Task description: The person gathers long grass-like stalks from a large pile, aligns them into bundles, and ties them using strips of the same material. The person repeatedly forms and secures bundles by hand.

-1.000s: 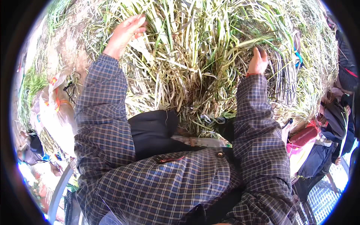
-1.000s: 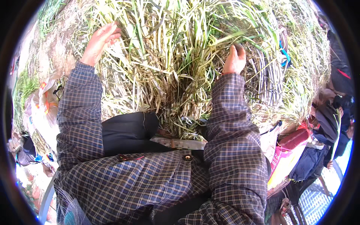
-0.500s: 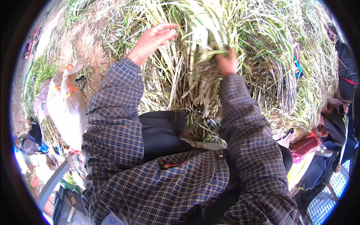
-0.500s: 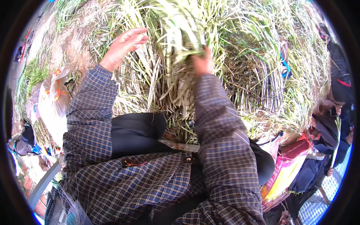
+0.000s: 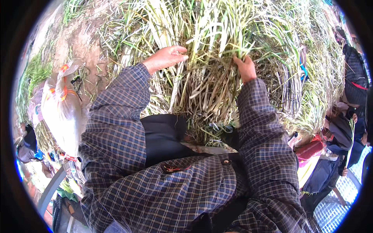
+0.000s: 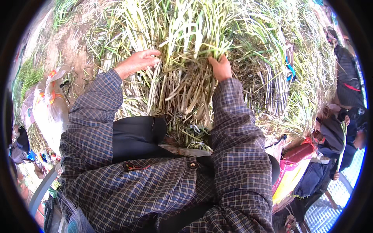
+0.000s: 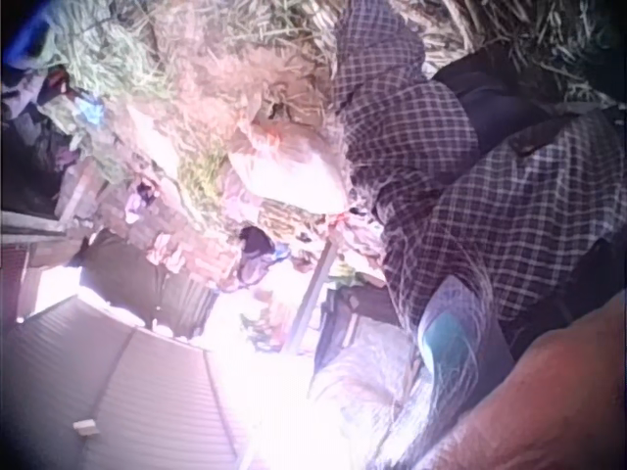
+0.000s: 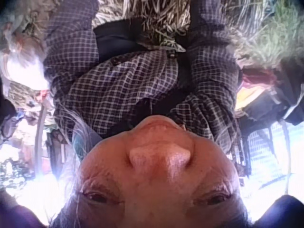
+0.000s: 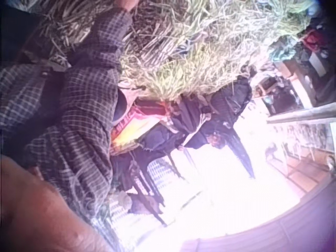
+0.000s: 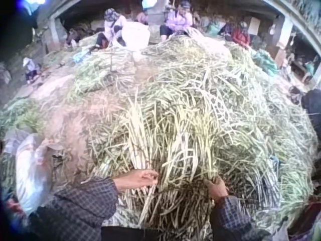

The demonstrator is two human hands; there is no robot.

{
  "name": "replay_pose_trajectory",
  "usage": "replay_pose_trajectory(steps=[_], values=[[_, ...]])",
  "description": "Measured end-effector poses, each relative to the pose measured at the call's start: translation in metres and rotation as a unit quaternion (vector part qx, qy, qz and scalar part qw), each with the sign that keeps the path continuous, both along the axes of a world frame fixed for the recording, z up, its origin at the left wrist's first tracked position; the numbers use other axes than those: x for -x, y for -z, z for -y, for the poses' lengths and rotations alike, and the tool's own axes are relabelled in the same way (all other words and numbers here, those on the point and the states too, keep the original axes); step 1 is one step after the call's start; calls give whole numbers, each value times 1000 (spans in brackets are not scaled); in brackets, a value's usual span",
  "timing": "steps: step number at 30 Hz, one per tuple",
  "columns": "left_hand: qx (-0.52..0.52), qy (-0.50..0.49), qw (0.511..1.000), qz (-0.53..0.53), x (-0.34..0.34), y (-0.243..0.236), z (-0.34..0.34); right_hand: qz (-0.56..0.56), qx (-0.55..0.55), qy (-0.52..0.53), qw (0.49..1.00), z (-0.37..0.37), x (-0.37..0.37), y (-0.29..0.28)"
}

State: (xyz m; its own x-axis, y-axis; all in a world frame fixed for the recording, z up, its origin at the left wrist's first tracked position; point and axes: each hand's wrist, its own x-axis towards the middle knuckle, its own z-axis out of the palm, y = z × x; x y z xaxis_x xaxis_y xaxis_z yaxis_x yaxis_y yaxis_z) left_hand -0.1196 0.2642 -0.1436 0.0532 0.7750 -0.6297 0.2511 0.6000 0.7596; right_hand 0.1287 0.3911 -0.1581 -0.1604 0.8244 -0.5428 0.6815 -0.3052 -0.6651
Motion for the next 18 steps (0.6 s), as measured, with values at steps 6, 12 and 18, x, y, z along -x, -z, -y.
replay_pose_trajectory(steps=[6,12,18], values=[[-8,28,996,-89,11,-22,7,-354,-95,122,922,15,-29,40],[-109,17,982,-153,18,-71,44,-111,-130,95,981,33,-38,15],[-134,-41,981,-135,11,-127,147,-441,-167,121,873,51,-35,-13]])
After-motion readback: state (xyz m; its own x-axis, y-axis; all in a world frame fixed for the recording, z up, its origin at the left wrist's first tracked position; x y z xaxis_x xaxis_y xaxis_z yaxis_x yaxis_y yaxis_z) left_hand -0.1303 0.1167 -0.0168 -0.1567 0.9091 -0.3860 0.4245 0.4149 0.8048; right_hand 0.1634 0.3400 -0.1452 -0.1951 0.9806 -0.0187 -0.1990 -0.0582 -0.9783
